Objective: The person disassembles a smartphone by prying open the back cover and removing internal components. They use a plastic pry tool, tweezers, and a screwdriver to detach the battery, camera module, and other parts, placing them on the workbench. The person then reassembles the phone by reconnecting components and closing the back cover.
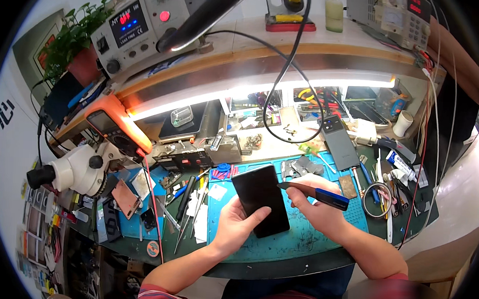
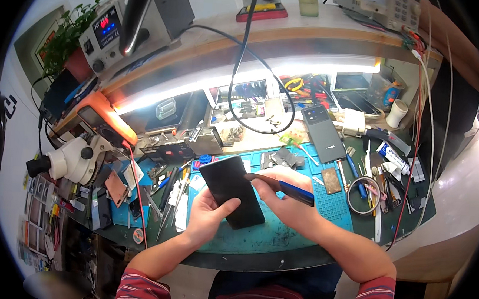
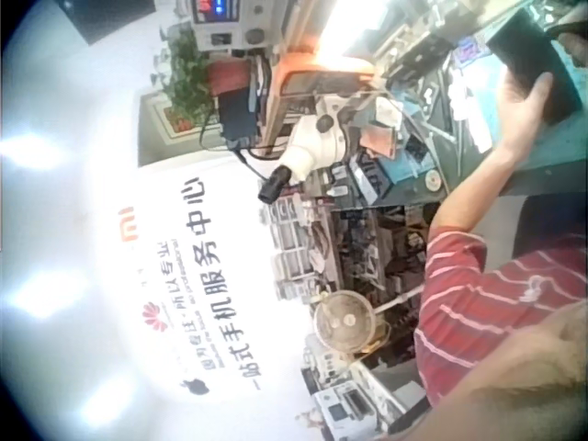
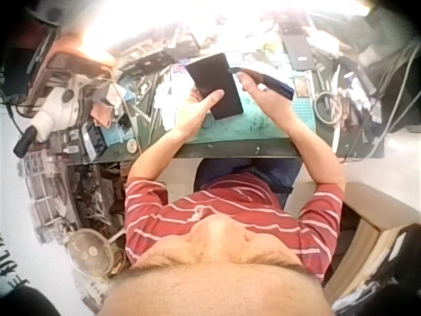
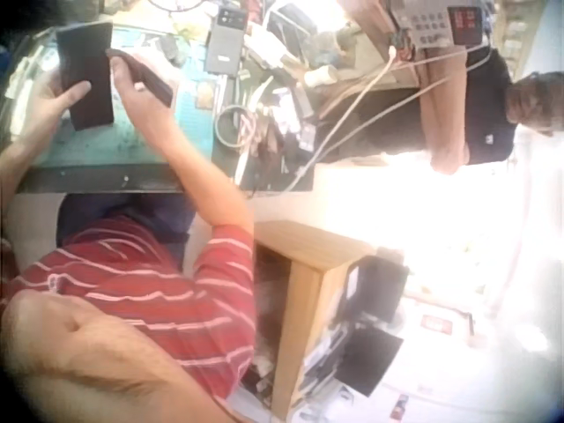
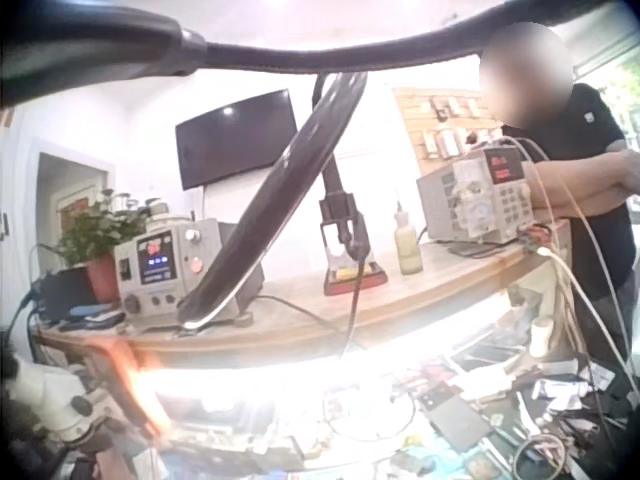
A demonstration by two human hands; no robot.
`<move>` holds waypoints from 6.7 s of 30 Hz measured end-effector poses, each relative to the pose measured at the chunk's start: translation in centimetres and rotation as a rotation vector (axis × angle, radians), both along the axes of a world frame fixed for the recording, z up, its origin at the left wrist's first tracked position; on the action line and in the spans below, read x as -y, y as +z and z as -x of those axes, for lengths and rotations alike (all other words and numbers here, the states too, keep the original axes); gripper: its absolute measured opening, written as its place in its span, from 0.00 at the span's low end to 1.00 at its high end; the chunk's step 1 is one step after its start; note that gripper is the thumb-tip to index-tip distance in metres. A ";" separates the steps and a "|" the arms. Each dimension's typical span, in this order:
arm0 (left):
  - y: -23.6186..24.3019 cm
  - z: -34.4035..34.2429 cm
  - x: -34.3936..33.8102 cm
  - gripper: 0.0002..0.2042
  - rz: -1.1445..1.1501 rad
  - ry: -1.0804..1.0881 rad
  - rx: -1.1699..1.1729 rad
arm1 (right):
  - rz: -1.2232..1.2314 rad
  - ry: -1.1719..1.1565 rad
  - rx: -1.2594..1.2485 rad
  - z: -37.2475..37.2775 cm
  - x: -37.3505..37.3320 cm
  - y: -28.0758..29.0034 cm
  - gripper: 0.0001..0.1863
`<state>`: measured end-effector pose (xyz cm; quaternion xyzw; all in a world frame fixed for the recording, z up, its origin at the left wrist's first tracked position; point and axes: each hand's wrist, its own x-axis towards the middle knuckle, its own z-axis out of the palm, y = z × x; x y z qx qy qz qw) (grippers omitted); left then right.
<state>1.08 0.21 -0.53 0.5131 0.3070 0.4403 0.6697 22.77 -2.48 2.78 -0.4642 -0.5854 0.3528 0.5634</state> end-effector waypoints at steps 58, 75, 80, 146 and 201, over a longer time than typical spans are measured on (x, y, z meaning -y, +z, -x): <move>-1.3 0.6 -0.8 0.16 0.286 0.027 0.349 | -0.103 0.028 0.045 -0.4 0.5 -2.9 0.11; -2.1 2.3 -2.1 0.28 0.594 -0.484 0.790 | -0.298 -0.111 0.307 -1.6 0.2 -1.4 0.17; -0.5 1.1 -1.2 0.39 0.708 -0.336 0.624 | -0.415 -0.158 1.142 -6.5 3.6 -1.0 0.18; 1.6 0.9 -3.9 0.10 -1.340 -0.421 -0.884 | -0.125 -0.515 0.827 -7.8 10.1 -5.7 0.26; 3.8 -0.2 -2.5 0.15 -1.492 -0.656 -0.964 | -0.093 -0.487 0.727 -8.3 10.3 -5.6 0.26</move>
